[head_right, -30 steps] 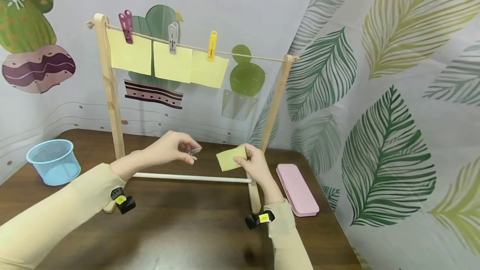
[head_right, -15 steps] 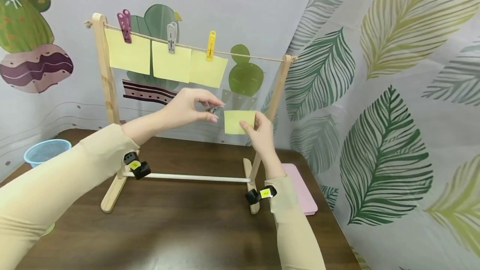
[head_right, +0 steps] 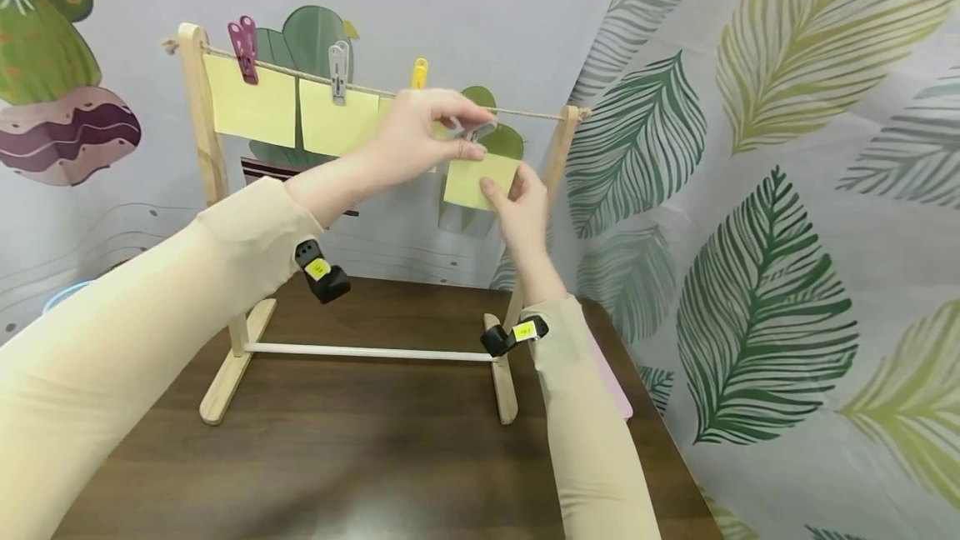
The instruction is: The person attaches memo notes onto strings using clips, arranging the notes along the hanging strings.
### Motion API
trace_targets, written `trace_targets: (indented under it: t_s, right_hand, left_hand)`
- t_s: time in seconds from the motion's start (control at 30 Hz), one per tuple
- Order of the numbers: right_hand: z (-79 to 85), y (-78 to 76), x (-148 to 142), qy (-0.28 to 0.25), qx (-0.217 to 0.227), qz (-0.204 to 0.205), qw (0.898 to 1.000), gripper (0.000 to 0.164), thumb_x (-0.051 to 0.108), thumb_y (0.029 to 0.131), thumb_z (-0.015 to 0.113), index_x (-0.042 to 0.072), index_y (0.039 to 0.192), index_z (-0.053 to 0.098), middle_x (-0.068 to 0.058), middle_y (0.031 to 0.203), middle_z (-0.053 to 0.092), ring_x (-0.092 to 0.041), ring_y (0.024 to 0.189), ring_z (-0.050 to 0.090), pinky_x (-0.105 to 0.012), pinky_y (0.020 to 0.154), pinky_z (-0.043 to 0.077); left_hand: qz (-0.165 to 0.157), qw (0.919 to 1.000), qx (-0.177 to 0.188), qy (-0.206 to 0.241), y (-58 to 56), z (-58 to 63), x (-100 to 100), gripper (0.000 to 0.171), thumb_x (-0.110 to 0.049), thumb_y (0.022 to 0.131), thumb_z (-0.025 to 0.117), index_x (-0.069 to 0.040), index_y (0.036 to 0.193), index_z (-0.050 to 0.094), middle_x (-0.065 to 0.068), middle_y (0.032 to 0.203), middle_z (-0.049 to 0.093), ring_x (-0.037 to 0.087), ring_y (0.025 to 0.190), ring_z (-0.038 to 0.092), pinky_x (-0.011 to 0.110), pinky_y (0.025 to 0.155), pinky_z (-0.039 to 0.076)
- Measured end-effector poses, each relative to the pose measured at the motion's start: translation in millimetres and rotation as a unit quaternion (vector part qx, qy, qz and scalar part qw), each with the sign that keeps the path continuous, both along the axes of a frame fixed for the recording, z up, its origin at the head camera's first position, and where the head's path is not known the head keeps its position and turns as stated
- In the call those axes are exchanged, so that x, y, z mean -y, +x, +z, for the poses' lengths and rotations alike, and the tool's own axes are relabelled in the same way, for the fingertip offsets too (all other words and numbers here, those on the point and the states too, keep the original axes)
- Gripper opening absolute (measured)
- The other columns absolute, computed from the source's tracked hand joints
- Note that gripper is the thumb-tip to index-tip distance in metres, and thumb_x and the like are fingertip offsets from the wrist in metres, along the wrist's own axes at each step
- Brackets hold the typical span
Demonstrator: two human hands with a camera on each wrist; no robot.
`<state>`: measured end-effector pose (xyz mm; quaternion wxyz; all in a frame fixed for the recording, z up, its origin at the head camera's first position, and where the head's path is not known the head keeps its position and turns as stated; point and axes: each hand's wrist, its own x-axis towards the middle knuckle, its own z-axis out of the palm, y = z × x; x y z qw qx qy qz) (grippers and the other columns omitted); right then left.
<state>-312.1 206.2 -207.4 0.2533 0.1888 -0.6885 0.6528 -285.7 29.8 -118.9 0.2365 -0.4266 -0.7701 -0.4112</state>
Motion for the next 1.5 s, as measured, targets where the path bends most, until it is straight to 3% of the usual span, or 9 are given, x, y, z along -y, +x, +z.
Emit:
trace_targets:
  t_s: [0.3, 0.47, 0.73, 1.23, 1.5]
  right_hand:
    - [23.3, -8.2, 9.2, -0.058, -0.012, -0.001, 0.998, 0.035, 0.000, 0.090, 0.067, -0.008, 0.121, 0.054, 0.002, 0.095, 0.066, -0.007, 0.085, 0.065, -0.017, 0.077, 0.054]
    - [30.0, -9.7, 13.4, -0.083, -0.021, -0.009, 0.996, 0.022, -0.001, 0.089, 0.067, 0.001, 0.109, 0.058, 0.003, 0.091, 0.067, -0.008, 0.083, 0.064, -0.017, 0.075, 0.053]
    - [31.6, -10.3, 15.3, -0.087, -0.014, -0.019, 0.996, 0.019, -0.004, 0.089, 0.066, 0.004, 0.104, 0.058, 0.002, 0.091, 0.066, -0.008, 0.082, 0.063, -0.017, 0.074, 0.053]
    - [33.1, -12.4, 15.6, -0.083, -0.018, -0.014, 0.996, 0.018, -0.005, 0.089, 0.066, 0.010, 0.095, 0.057, 0.003, 0.088, 0.066, -0.008, 0.080, 0.063, -0.018, 0.073, 0.053]
    - [33.1, -14.9, 15.5, -0.090, -0.016, -0.012, 0.996, 0.019, -0.006, 0.088, 0.066, 0.010, 0.094, 0.057, 0.003, 0.088, 0.066, -0.008, 0.080, 0.063, -0.018, 0.073, 0.053]
  left_hand:
    - [0.020, 0.9979, 0.011, 0.061, -4.8, 25.1, -13.3, 0.037, -0.015, 0.084, 0.077, -0.005, 0.120, 0.069, 0.008, 0.117, 0.071, 0.013, 0.101, 0.061, 0.021, 0.089, 0.048]
    - [0.042, 0.9929, 0.037, 0.105, -6.6, 28.9, -21.6, 0.035, -0.016, 0.088, 0.074, -0.007, 0.121, 0.069, 0.008, 0.112, 0.072, 0.011, 0.094, 0.063, 0.016, 0.084, 0.047]
    - [0.056, 0.9760, 0.099, 0.186, -7.7, 28.2, -26.5, 0.029, -0.010, 0.089, 0.072, -0.007, 0.118, 0.071, 0.008, 0.112, 0.073, 0.012, 0.098, 0.072, 0.015, 0.084, 0.052]
    - [0.147, 0.9689, 0.070, 0.187, -6.0, 23.5, -31.5, 0.021, -0.019, 0.091, 0.071, -0.013, 0.111, 0.076, 0.000, 0.104, 0.076, 0.005, 0.090, 0.072, 0.011, 0.083, 0.046]
    - [0.156, 0.9656, 0.067, 0.197, -8.1, 20.3, -35.1, 0.020, -0.019, 0.091, 0.071, -0.012, 0.109, 0.076, 0.000, 0.104, 0.076, 0.006, 0.091, 0.072, 0.010, 0.085, 0.045]
